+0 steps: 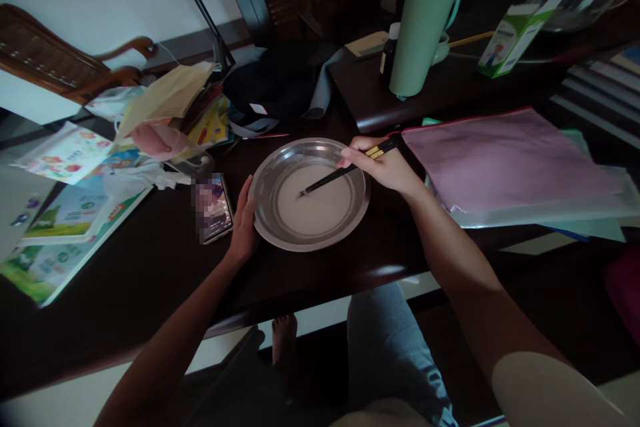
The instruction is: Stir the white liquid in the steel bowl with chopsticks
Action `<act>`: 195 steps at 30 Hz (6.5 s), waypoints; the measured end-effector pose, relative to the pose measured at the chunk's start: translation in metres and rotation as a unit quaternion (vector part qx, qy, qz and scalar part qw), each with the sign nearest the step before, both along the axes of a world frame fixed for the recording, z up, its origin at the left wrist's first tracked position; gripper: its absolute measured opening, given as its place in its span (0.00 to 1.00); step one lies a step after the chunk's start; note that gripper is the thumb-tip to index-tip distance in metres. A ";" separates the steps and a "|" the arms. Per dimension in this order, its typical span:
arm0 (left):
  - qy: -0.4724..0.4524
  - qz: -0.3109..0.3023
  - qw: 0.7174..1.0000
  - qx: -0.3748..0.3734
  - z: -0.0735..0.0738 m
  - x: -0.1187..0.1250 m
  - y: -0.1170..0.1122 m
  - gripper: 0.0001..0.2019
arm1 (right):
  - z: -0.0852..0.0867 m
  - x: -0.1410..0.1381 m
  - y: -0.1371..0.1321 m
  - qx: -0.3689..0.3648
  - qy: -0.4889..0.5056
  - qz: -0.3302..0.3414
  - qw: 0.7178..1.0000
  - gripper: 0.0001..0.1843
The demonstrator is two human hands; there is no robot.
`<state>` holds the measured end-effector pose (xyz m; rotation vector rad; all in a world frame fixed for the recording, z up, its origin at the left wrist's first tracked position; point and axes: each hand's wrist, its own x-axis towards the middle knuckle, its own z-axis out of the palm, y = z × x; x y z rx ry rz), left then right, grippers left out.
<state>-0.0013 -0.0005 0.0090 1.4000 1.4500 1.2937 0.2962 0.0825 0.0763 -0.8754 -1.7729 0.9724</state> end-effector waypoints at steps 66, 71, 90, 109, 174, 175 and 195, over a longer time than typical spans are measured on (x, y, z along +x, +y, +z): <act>-0.010 -0.009 1.000 0.006 -0.003 -0.001 0.001 0.29 | 0.001 0.003 -0.002 -0.033 0.027 0.020 0.999 0.22; -0.005 -0.007 1.000 0.001 -0.003 -0.001 0.001 0.29 | 0.001 0.002 0.000 0.001 -0.009 -0.011 1.000 0.19; -0.006 -0.003 1.000 0.003 -0.002 0.000 0.000 0.29 | 0.001 0.002 -0.001 -0.029 0.013 0.017 0.999 0.22; 0.006 -0.002 1.000 0.014 -0.002 -0.001 0.001 0.29 | -0.002 0.004 0.003 0.016 0.042 -0.049 0.998 0.21; 0.012 -0.003 1.000 0.010 -0.001 0.000 0.001 0.29 | -0.002 0.003 0.003 -0.009 0.063 -0.053 0.997 0.24; 0.011 -0.002 1.000 0.009 -0.001 0.000 0.001 0.29 | -0.001 0.002 0.002 -0.019 0.051 -0.029 0.998 0.24; -0.001 -0.009 1.000 0.005 -0.002 0.000 0.001 0.29 | -0.002 0.003 0.004 0.009 0.016 -0.051 0.999 0.21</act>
